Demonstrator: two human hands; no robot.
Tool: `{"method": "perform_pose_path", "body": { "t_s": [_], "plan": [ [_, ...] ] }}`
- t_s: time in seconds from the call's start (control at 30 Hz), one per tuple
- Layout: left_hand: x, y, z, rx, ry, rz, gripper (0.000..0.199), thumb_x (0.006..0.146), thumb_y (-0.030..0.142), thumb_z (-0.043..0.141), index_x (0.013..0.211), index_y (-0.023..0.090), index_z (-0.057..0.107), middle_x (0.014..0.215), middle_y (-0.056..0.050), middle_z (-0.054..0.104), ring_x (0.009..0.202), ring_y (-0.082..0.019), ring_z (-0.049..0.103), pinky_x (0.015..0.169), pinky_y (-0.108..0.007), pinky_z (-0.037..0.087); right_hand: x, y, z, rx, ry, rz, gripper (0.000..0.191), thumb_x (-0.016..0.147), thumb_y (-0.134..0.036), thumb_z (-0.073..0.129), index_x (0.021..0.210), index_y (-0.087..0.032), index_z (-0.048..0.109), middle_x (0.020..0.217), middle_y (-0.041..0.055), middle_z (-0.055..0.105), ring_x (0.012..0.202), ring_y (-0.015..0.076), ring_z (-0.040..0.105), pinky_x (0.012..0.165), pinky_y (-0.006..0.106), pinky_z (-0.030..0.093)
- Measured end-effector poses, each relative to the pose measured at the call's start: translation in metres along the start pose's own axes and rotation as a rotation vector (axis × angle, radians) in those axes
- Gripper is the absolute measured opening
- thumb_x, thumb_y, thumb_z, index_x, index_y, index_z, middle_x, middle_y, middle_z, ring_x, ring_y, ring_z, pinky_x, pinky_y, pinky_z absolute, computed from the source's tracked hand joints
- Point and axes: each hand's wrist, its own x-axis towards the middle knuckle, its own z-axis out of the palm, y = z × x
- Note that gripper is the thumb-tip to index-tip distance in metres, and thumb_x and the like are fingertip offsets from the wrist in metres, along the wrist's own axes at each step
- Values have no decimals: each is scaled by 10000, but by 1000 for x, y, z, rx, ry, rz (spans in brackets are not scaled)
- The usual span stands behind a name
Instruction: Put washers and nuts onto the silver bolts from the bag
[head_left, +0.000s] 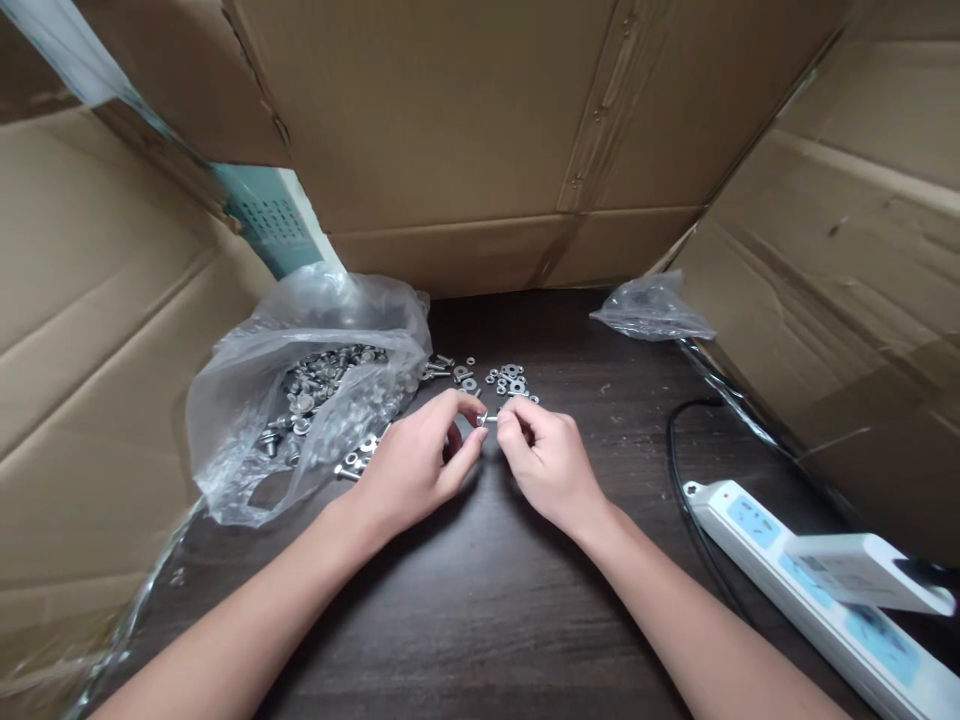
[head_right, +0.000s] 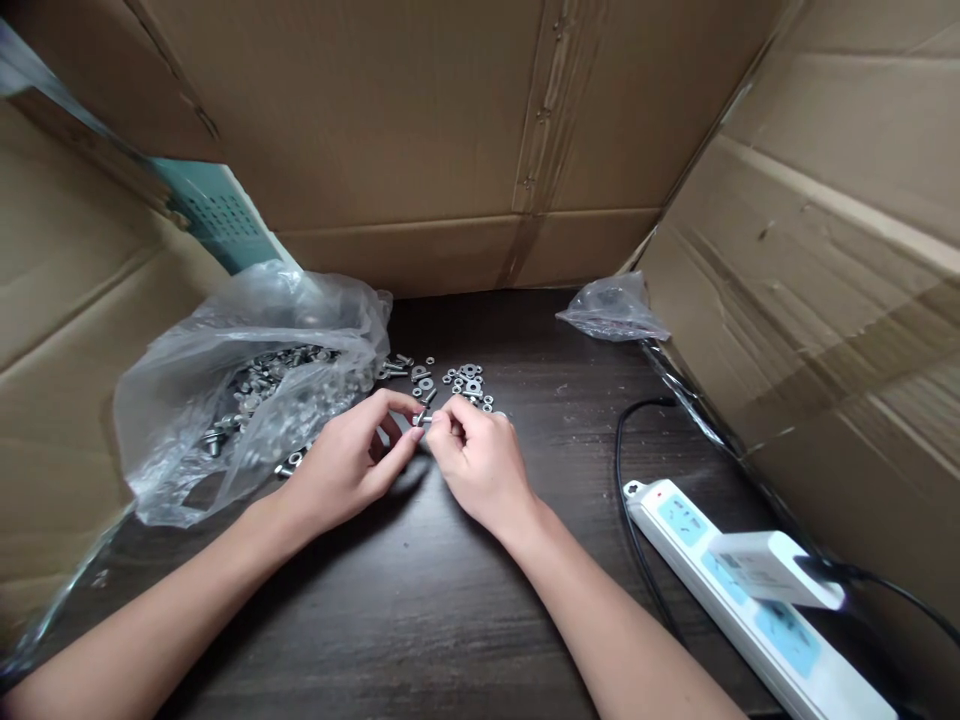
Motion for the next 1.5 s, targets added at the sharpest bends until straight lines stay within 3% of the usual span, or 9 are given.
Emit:
{"method": "perform_pose_path", "body": {
  "t_s": [0.27,0.63,0.9,1.07,1.33,1.5],
  "plan": [
    [-1,-3,-1,-29,-41,39,109,963,281,601,1031,197,587,882,18,652,730,-91,621,627,-203,483,-1,-4,-1,43,-65,-11,196,923,-231,465,733,-181,473,581,-51,445,524,84,417,537,221,315],
    [0,-2,-2,-48,-9,74,150,946,193,593,1094,194,616,967,8,682,760,-80,632,656,-189,504,-1,-5,-3,41,-89,-9,169,919,-218,447,755,-184,473,619,-37,463,552,101,415,560,242,316],
    [-1,-4,1,-65,28,93,109,981,236,580,1059,185,637,956,-1,692,753,-82,620,678,-198,497,-2,-3,-1,66,-142,29,377,1015,-314,361,667,-184,426,594,-18,457,560,110,423,583,264,302],
    [-1,-2,2,-51,39,83,105,977,234,579,1050,183,634,934,-5,685,728,-89,608,677,-218,493,-3,-2,-3,63,-147,44,413,1037,-356,339,684,-182,463,609,-10,481,575,119,440,601,274,299],
    [-1,-2,2,-23,71,77,96,972,223,566,1035,177,623,918,-9,678,716,-90,611,652,-215,495,-2,-6,-5,66,-116,-35,199,972,-256,433,796,-183,493,664,-22,498,595,112,444,612,252,330],
    [-1,-3,1,-41,73,120,104,972,236,584,1027,174,647,912,-16,698,745,-96,634,651,-208,499,-3,-5,0,71,-80,-31,376,1002,-318,390,648,-189,386,562,-30,373,515,98,352,539,262,272]
  ]
}}
